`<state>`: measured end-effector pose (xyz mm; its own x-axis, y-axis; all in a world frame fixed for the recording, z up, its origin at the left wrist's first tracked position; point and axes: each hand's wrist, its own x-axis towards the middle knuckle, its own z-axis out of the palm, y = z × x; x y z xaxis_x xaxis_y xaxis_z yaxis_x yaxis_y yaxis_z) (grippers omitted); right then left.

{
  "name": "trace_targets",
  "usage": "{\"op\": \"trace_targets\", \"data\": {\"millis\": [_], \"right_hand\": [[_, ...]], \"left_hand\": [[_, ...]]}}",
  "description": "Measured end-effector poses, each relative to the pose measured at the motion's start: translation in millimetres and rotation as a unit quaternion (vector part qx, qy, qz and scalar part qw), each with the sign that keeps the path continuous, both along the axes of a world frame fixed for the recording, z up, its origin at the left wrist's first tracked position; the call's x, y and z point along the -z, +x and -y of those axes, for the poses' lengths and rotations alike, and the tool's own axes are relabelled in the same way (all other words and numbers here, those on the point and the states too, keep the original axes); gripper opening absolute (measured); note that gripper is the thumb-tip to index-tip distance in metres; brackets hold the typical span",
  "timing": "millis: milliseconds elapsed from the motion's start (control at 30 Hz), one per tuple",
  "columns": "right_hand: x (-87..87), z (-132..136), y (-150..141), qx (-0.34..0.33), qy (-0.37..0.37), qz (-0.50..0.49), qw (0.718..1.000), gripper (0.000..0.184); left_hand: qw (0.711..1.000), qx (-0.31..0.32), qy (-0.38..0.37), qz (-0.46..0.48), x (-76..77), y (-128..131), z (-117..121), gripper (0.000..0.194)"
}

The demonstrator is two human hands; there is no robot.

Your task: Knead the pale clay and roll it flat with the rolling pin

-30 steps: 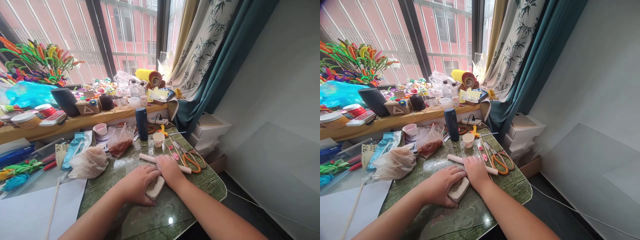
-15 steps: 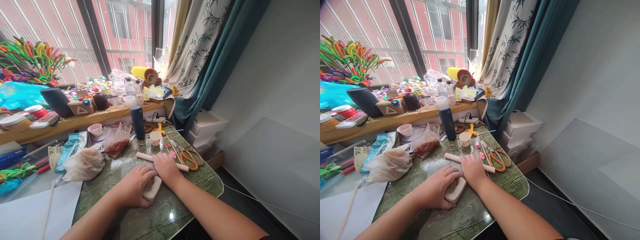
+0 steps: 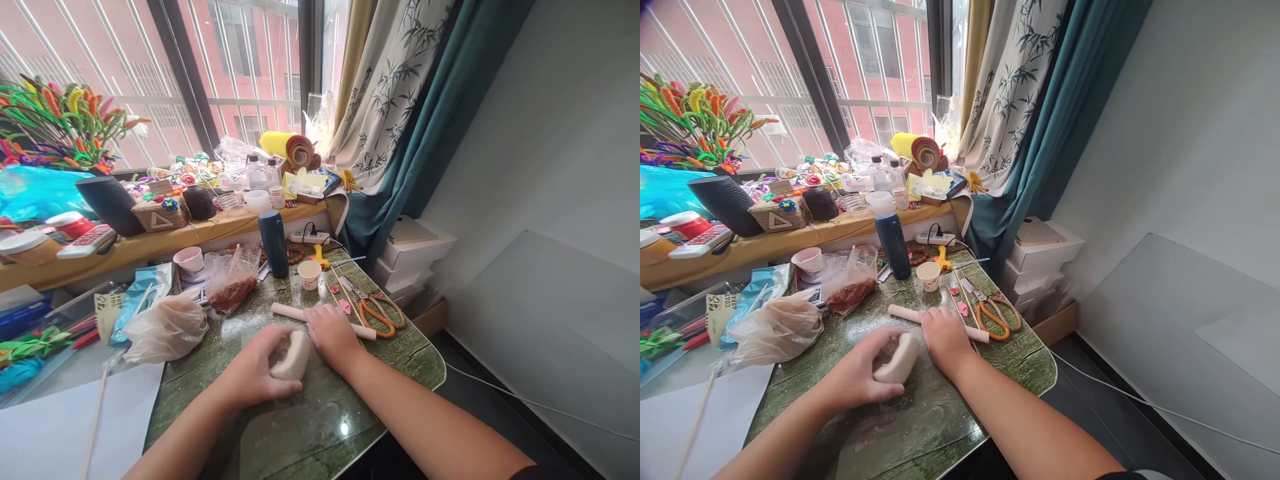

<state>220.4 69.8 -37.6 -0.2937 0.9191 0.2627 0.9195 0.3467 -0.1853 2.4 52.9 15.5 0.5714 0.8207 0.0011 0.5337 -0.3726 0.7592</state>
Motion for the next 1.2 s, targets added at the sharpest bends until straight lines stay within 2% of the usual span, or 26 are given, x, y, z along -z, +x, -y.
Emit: {"op": "trace_targets", "data": {"millis": [33, 67, 100, 200, 267, 367, 467, 667, 733, 800, 867, 900, 1000, 1067, 1133, 1200], "right_hand": [[-0.7, 0.6, 0.2, -0.002, -0.001, -0.002, 1.000, 0.022], [-1.5, 1.3, 0.3, -0.003, -0.001, -0.004, 1.000, 0.022], [-2.3, 2.2, 0.4, -0.004, -0.002, -0.006, 1.000, 0.022], [-4.5, 5.2, 0.2, -0.004, -0.002, -0.014, 1.000, 0.022], [-6.1, 7.3, -0.1, -0.007, -0.002, -0.015, 1.000, 0.022], [-10.1, 9.6, -1.9, -0.016, -0.005, -0.008, 1.000, 0.021], [-16.9, 11.0, -7.5, -0.028, -0.008, 0.005, 1.000, 0.022], [-25.3, 13.6, -26.3, -0.085, -0.047, -0.019, 0.995, 0.023], [-26.8, 17.8, -30.7, -0.090, -0.053, -0.055, 0.993, 0.023], [-29.5, 25.8, -34.5, -0.093, -0.038, -0.135, 0.986, 0.029], [-32.3, 37.2, -39.1, -0.105, -0.029, -0.256, 0.961, 0.038], [-32.9, 43.5, -41.9, -0.110, -0.038, -0.323, 0.939, 0.043], [-28.5, 60.1, -51.4, -0.116, -0.132, -0.509, 0.842, 0.056], [-21.1, 66.8, -56.2, -0.122, -0.200, -0.582, 0.779, 0.077], [-13.4, 69.9, -58.1, -0.129, -0.235, -0.600, 0.754, 0.102], [-8.5, 70.5, -57.2, -0.133, -0.242, -0.587, 0.761, 0.116]], "left_hand": [[0.995, -0.041, -0.058, 0.066, 2.3, -3.7, -0.7, 0.083], [0.978, -0.079, -0.125, 0.149, 4.1, -6.4, -0.8, 0.084], [0.943, -0.120, -0.192, 0.243, 5.4, -7.9, -0.3, 0.085], [0.800, -0.182, -0.345, 0.455, 6.0, -8.7, 4.3, 0.084], [0.735, -0.189, -0.388, 0.523, 5.1, -9.0, 8.0, 0.079], [0.692, -0.174, -0.414, 0.565, 4.5, -11.0, 12.0, 0.068], [0.675, -0.153, -0.426, 0.582, 5.1, -12.8, 13.7, 0.060], [0.654, -0.147, -0.414, 0.616, 9.4, -15.6, 12.0, 0.058], [0.655, -0.142, -0.407, 0.621, 10.7, -16.8, 11.4, 0.057], [0.659, -0.146, -0.392, 0.625, 11.4, -16.8, 11.5, 0.057], [0.670, -0.165, -0.362, 0.626, 12.0, -15.0, 12.3, 0.057], [0.678, -0.175, -0.349, 0.622, 12.2, -13.6, 13.1, 0.057], [0.693, -0.208, -0.331, 0.606, 12.1, -7.8, 18.0, 0.057], [0.687, -0.229, -0.330, 0.605, 10.3, -3.6, 23.2, 0.058], [0.678, -0.241, -0.340, 0.606, 7.3, 0.5, 28.7, 0.059], [0.668, -0.239, -0.372, 0.599, 4.0, 4.0, 33.1, 0.058]]}}
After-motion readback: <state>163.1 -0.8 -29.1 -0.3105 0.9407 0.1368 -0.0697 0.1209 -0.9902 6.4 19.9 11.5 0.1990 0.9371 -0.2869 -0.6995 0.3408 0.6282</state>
